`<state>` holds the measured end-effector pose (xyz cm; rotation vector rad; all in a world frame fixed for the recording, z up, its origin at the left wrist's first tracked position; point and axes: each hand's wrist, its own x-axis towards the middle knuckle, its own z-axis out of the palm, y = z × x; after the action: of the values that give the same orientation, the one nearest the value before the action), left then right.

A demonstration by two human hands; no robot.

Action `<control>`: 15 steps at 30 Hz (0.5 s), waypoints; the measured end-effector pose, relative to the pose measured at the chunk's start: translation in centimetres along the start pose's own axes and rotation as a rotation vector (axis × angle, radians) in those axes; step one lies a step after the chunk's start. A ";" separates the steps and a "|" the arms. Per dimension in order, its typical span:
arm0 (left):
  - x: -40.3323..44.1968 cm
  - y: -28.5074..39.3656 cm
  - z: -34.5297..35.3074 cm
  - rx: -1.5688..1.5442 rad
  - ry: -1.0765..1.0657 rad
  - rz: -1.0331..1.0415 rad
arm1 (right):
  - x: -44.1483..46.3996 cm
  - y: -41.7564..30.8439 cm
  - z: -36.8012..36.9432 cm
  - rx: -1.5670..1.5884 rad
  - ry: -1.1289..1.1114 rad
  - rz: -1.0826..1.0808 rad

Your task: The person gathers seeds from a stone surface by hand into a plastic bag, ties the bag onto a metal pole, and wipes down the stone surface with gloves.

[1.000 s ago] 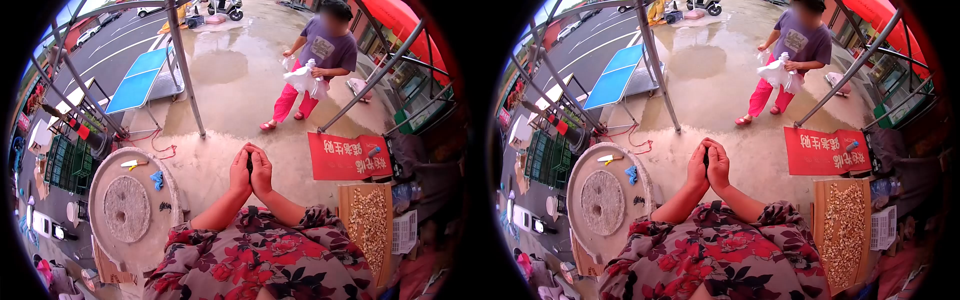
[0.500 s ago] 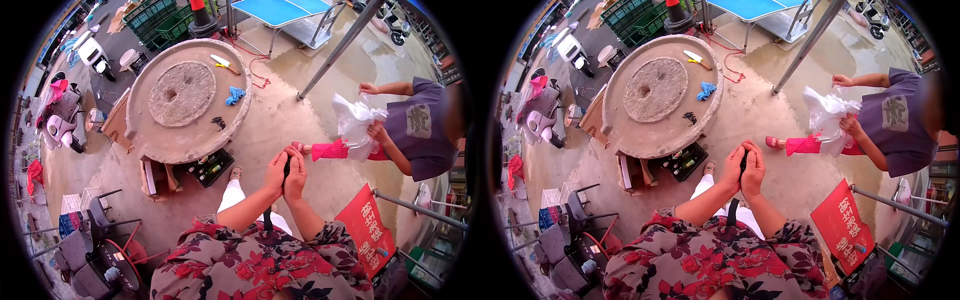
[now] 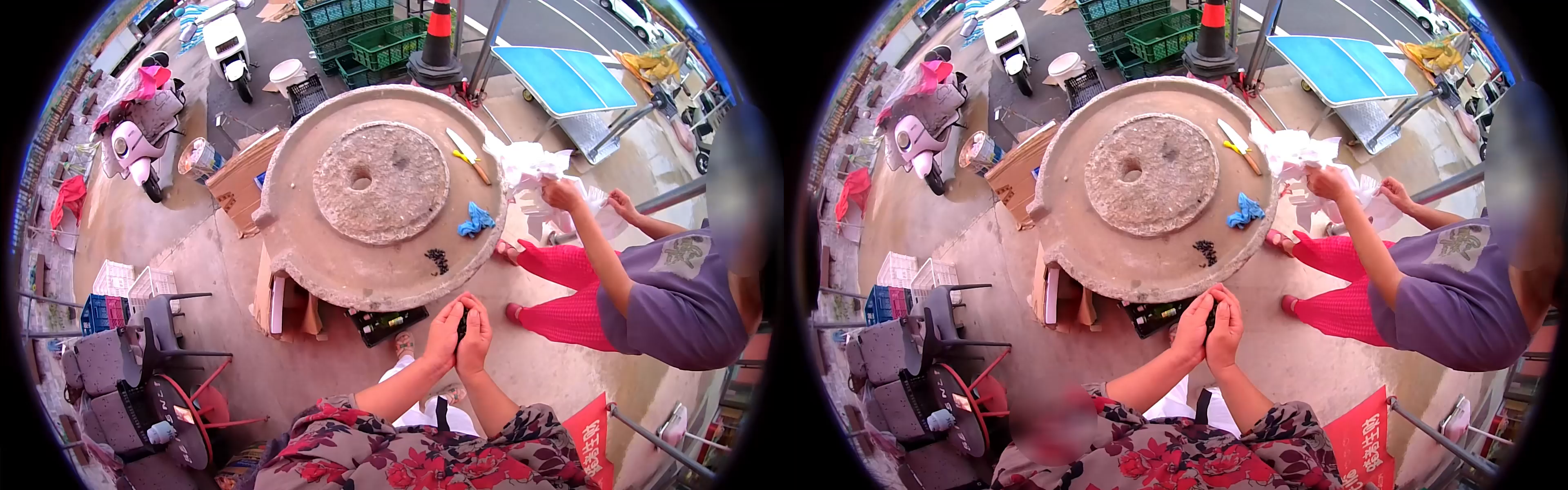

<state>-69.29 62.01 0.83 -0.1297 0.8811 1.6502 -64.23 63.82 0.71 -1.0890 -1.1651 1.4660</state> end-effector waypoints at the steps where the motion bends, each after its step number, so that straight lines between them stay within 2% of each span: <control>1: 0.5 1.4 -0.3 -0.014 0.025 0.006 | 0.8 0.2 1.6 0.005 -0.021 -0.008; 4: 1.5 5.4 -1.4 0.005 0.106 0.072 | 1.7 0.8 5.8 0.004 -0.089 0.009; 5: 2.7 5.4 -3.3 -0.079 0.038 0.083 | 2.1 1.0 7.0 -0.006 -0.119 0.011; 7: 2.9 8.2 -3.5 -0.072 0.087 0.143 | 2.7 1.4 9.4 -0.017 -0.169 0.009; 11: 5.4 9.6 -5.6 -0.134 0.107 0.172 | 4.2 3.4 11.8 -0.027 -0.228 0.005; 15: 8.9 10.5 -5.2 -0.037 0.084 0.162 | 6.8 4.5 12.8 0.069 -0.158 0.097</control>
<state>-83.05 65.81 -2.63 -0.1576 0.9447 1.8231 -78.47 68.06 -2.33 -1.0089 -1.1744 1.6804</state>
